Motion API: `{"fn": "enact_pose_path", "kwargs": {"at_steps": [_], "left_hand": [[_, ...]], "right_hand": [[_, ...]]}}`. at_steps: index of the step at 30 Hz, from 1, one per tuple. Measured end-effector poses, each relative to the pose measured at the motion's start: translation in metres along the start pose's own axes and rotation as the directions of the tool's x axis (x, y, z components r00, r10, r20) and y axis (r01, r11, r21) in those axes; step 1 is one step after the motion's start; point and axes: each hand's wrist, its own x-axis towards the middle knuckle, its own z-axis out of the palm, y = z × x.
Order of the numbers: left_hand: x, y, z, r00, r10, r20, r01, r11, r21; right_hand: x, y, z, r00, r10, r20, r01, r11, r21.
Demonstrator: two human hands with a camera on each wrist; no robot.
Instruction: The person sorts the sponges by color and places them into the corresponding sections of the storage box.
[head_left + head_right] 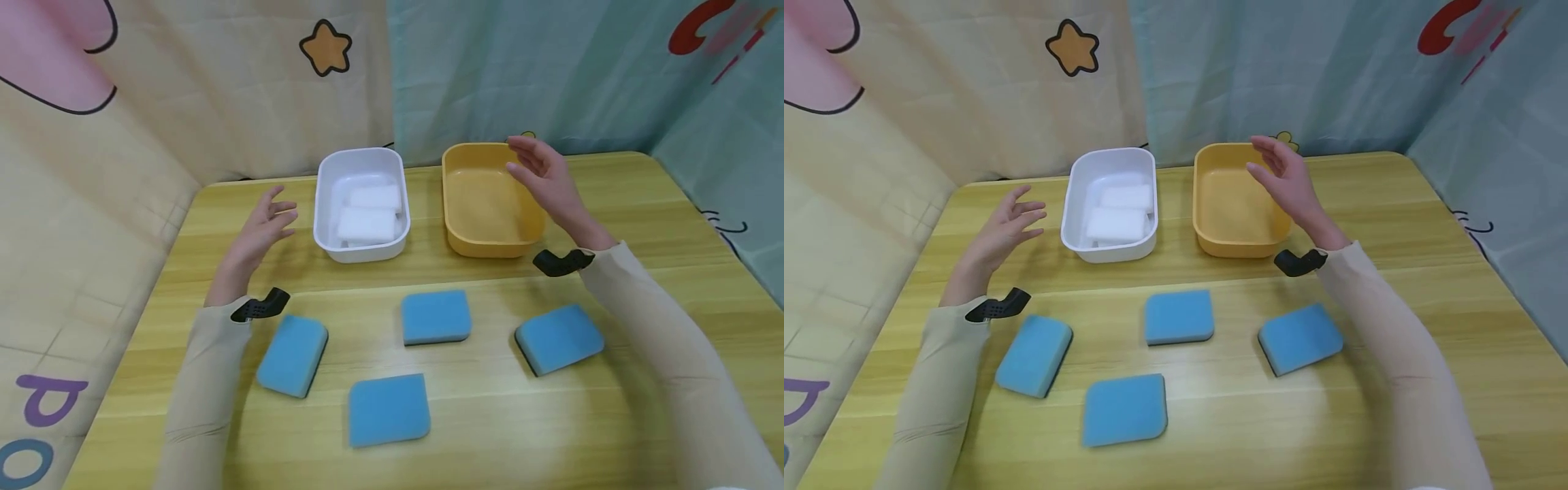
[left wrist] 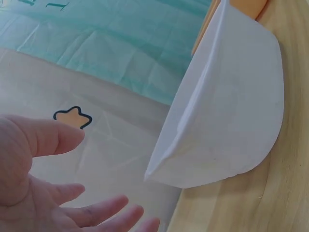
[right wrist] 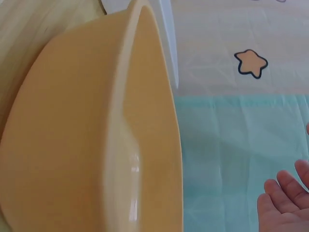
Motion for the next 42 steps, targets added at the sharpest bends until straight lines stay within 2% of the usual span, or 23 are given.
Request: {"fn": "enact_pose_path", "kwargs": {"at_steps": [4, 8, 15, 20, 25, 27, 29, 32, 34, 38, 42], "left_hand": [[-0.018, -0.001, -0.004, 0.998, 0.056, -0.009, -0.054, 0.989, 0.140], [-0.039, -0.001, -0.008, 0.994, 0.100, 0.037, -0.106, 0.961, 0.255], [-0.080, -0.008, -0.006, 0.983, 0.136, 0.127, -0.174, 0.915, 0.363], [-0.101, -0.021, -0.007, 0.974, 0.149, 0.172, -0.209, 0.881, 0.424], [-0.121, -0.041, -0.011, 0.964, 0.156, 0.214, -0.240, 0.856, 0.458], [-0.129, -0.051, -0.012, 0.957, 0.173, 0.232, -0.267, 0.836, 0.479], [-0.138, -0.060, -0.012, 0.948, 0.200, 0.249, -0.305, 0.799, 0.518], [-0.147, -0.068, -0.011, 0.927, 0.238, 0.289, -0.366, 0.743, 0.560], [-0.151, -0.070, -0.009, 0.913, 0.250, 0.322, -0.398, 0.717, 0.572], [-0.157, -0.070, -0.005, 0.899, 0.238, 0.368, -0.420, 0.707, 0.569], [-0.160, -0.072, -0.002, 0.898, 0.248, 0.363, -0.427, 0.687, 0.588]], "right_hand": [[-0.005, 0.004, -0.004, 0.998, 0.041, -0.053, -0.041, 0.999, 0.000], [-0.011, 0.011, -0.007, 0.993, 0.063, -0.096, -0.061, 0.998, 0.020], [-0.018, 0.025, -0.013, 0.985, 0.104, -0.139, -0.099, 0.994, 0.046], [-0.018, 0.036, -0.012, 0.979, 0.131, -0.157, -0.119, 0.989, 0.085], [-0.013, 0.046, -0.004, 0.978, 0.148, -0.147, -0.143, 0.989, 0.038], [-0.011, 0.051, 0.000, 0.977, 0.164, -0.137, -0.162, 0.986, 0.027], [-0.011, 0.056, 0.005, 0.976, 0.179, -0.127, -0.177, 0.984, 0.030], [-0.013, 0.061, 0.010, 0.971, 0.205, -0.125, -0.200, 0.978, 0.055], [-0.014, 0.063, 0.012, 0.970, 0.206, -0.130, -0.197, 0.977, 0.079], [-0.015, 0.067, 0.014, 0.971, 0.192, -0.142, -0.172, 0.975, 0.142], [-0.014, 0.072, 0.015, 0.973, 0.195, -0.124, -0.173, 0.970, 0.171]]}}
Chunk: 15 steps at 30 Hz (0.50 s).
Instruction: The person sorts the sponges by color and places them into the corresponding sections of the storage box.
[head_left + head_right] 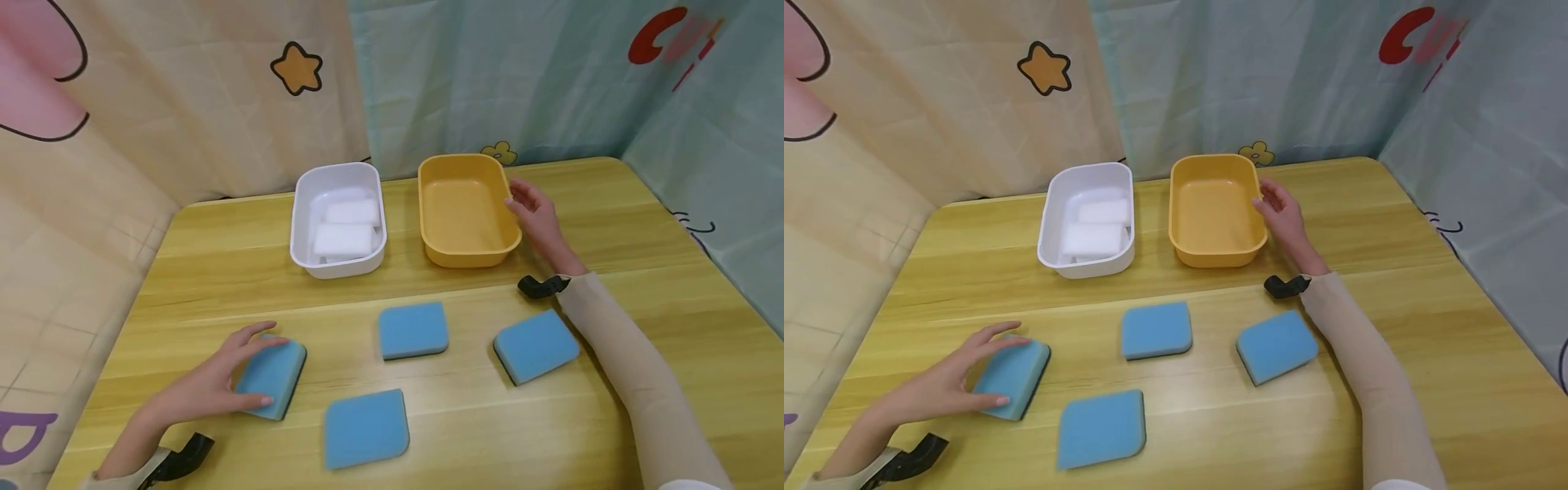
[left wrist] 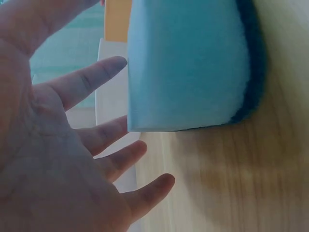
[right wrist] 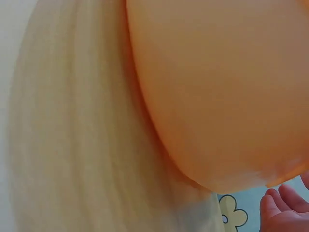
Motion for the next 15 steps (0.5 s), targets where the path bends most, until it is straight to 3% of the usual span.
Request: {"fn": "enact_pose_path", "kwargs": {"at_steps": [5, 15], "left_hand": [[-0.0025, -0.0005, 0.0030, 1.000, 0.000, -0.022, 0.000, 1.000, 0.017], [-0.0047, -0.0018, 0.0033, 0.999, -0.031, 0.040, 0.033, 0.999, -0.037]], "right_hand": [[-0.0010, 0.0044, 0.0028, 0.999, 0.034, 0.041, -0.033, 0.999, -0.019], [-0.0019, 0.0048, 0.0024, 0.993, 0.086, 0.081, -0.084, 0.996, -0.033]]}}
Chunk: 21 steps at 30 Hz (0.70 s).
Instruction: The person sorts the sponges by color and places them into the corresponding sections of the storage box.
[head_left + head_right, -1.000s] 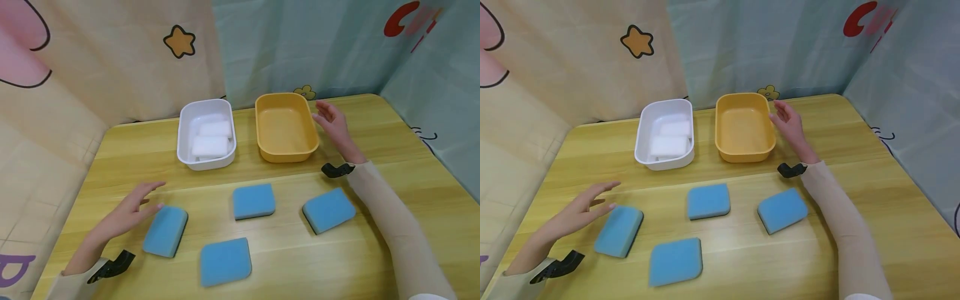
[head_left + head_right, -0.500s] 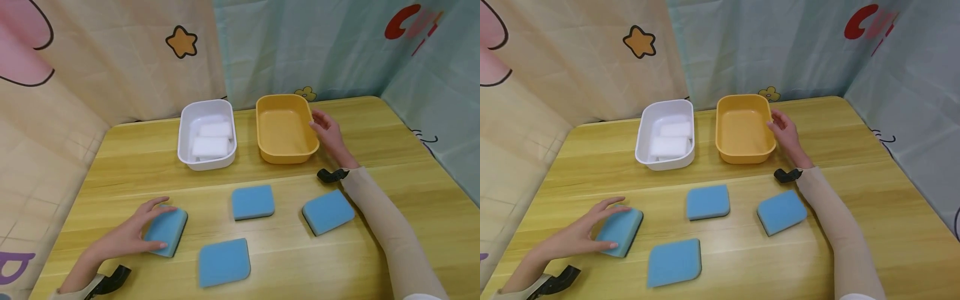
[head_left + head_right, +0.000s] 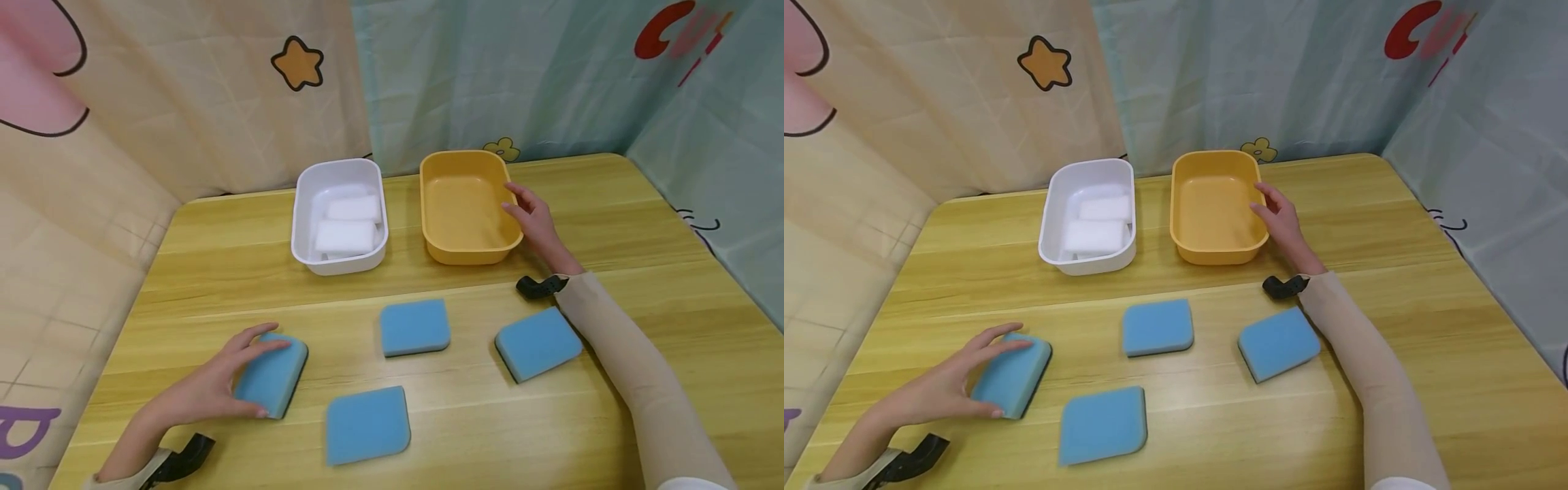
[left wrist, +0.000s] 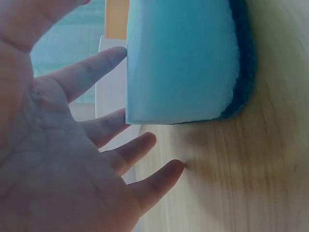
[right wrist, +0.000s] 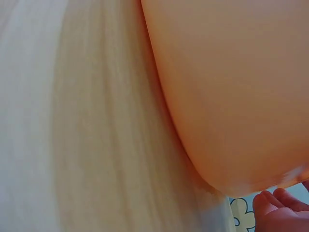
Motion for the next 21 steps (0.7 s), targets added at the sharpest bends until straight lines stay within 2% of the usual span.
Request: {"fn": "enact_pose_path", "kwargs": {"at_steps": [2, 6, 11, 14, 21], "left_hand": [[-0.0006, 0.0004, -0.0008, 1.000, -0.002, 0.027, 0.003, 1.000, -0.019], [-0.0006, 0.0006, -0.0020, 0.998, -0.008, 0.063, 0.011, 0.999, -0.042], [0.0019, -0.0008, -0.0007, 0.999, -0.005, 0.050, 0.007, 0.999, -0.035], [0.0033, -0.0016, 0.0004, 0.999, -0.011, 0.044, 0.013, 1.000, -0.024], [0.0077, -0.0027, 0.0004, 1.000, -0.014, 0.015, 0.014, 1.000, -0.024]], "right_hand": [[0.0002, 0.0011, -0.0001, 1.000, 0.007, 0.008, -0.007, 1.000, 0.007], [0.0004, 0.0021, -0.0001, 0.999, 0.032, 0.040, -0.036, 0.993, 0.117], [0.0014, 0.0008, -0.0003, 0.996, 0.050, 0.076, -0.065, 0.975, 0.215], [0.0015, 0.0007, -0.0003, 0.996, 0.054, 0.076, -0.068, 0.979, 0.190], [-0.0001, 0.0012, 0.0012, 0.996, 0.054, 0.068, -0.068, 0.972, 0.225]]}}
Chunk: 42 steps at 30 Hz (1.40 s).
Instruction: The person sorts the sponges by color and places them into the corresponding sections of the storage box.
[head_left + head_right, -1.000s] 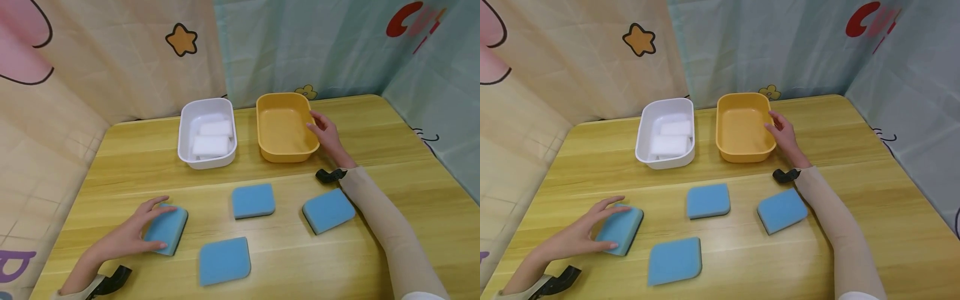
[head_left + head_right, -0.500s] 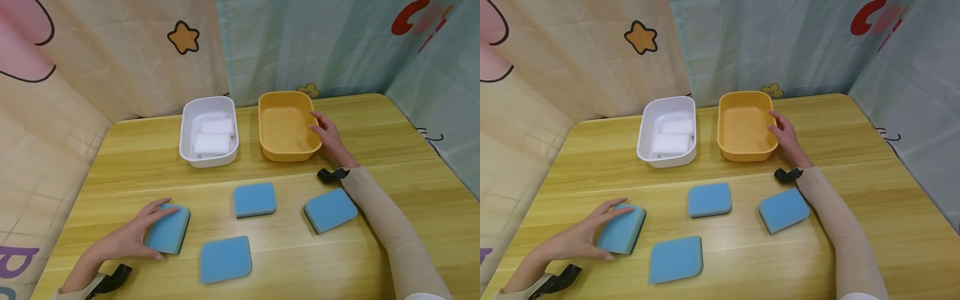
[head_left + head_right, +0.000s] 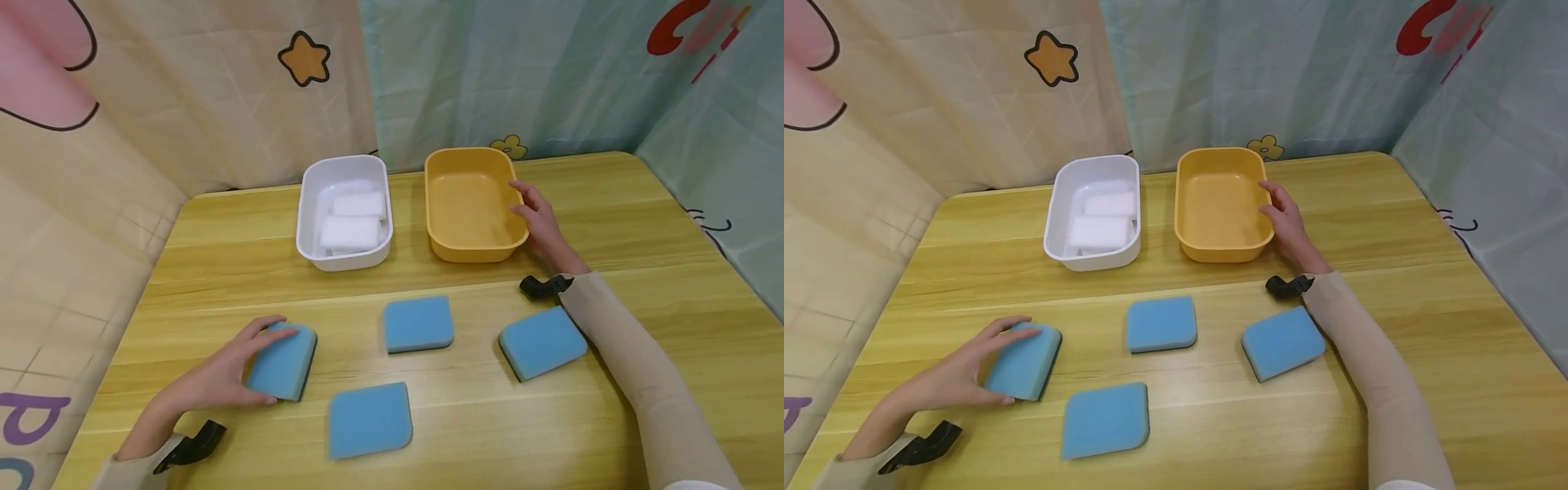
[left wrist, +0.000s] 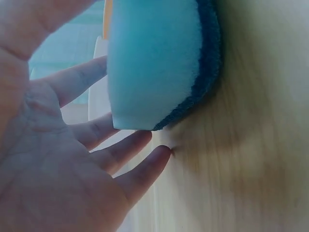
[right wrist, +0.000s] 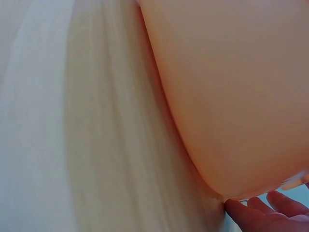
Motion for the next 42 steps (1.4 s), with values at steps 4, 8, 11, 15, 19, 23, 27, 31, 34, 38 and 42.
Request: {"fn": "enact_pose_path", "kwargs": {"at_steps": [4, 8, 11, 15, 19, 23, 27, 31, 34, 38, 42], "left_hand": [[0.004, -0.001, 0.001, 1.000, 0.023, -0.022, -0.023, 1.000, 0.017], [0.009, -0.002, 0.000, 0.999, 0.039, -0.012, -0.039, 0.998, 0.039], [0.013, -0.002, -0.002, 0.999, 0.035, -0.009, -0.034, 0.999, 0.036], [0.019, -0.001, -0.005, 0.999, 0.031, -0.016, -0.030, 0.999, 0.031], [0.027, 0.004, -0.006, 0.998, 0.045, -0.033, -0.044, 0.999, 0.019], [0.037, 0.009, -0.005, 0.997, 0.059, -0.047, -0.059, 0.998, -0.007], [0.047, 0.014, -0.007, 0.995, 0.082, -0.059, -0.083, 0.996, -0.015], [0.059, 0.019, -0.010, 0.990, 0.122, -0.066, -0.123, 0.992, -0.019], [0.069, 0.024, -0.012, 0.988, 0.142, -0.058, -0.143, 0.990, -0.009], [0.084, 0.031, -0.013, 0.986, 0.161, -0.045, -0.162, 0.987, -0.018], [0.099, 0.036, -0.010, 0.980, 0.195, -0.040, -0.197, 0.980, -0.041]], "right_hand": [[-0.001, 0.001, 0.002, 1.000, 0.003, -0.013, -0.003, 1.000, 0.022], [-0.002, 0.000, 0.003, 1.000, 0.013, -0.028, -0.012, 0.999, 0.035], [-0.002, -0.001, 0.004, 0.999, 0.021, -0.033, -0.019, 0.999, 0.045], [-0.001, -0.002, 0.004, 0.999, 0.026, -0.045, -0.025, 0.999, 0.043], [0.000, -0.003, 0.004, 0.998, 0.033, -0.048, -0.032, 0.999, 0.013], [-0.001, -0.003, 0.004, 0.998, 0.039, -0.050, -0.039, 0.999, 0.007], [-0.001, -0.003, 0.005, 0.997, 0.050, -0.055, -0.051, 0.999, -0.001], [-0.001, -0.003, 0.005, 0.997, 0.049, -0.057, -0.048, 0.999, 0.012], [-0.001, -0.002, 0.004, 0.998, 0.031, -0.053, -0.030, 0.999, 0.023], [-0.002, -0.002, 0.004, 0.999, 0.011, -0.053, -0.010, 0.999, 0.032], [-0.003, -0.001, 0.004, 0.998, 0.015, -0.057, -0.014, 1.000, 0.015]]}}
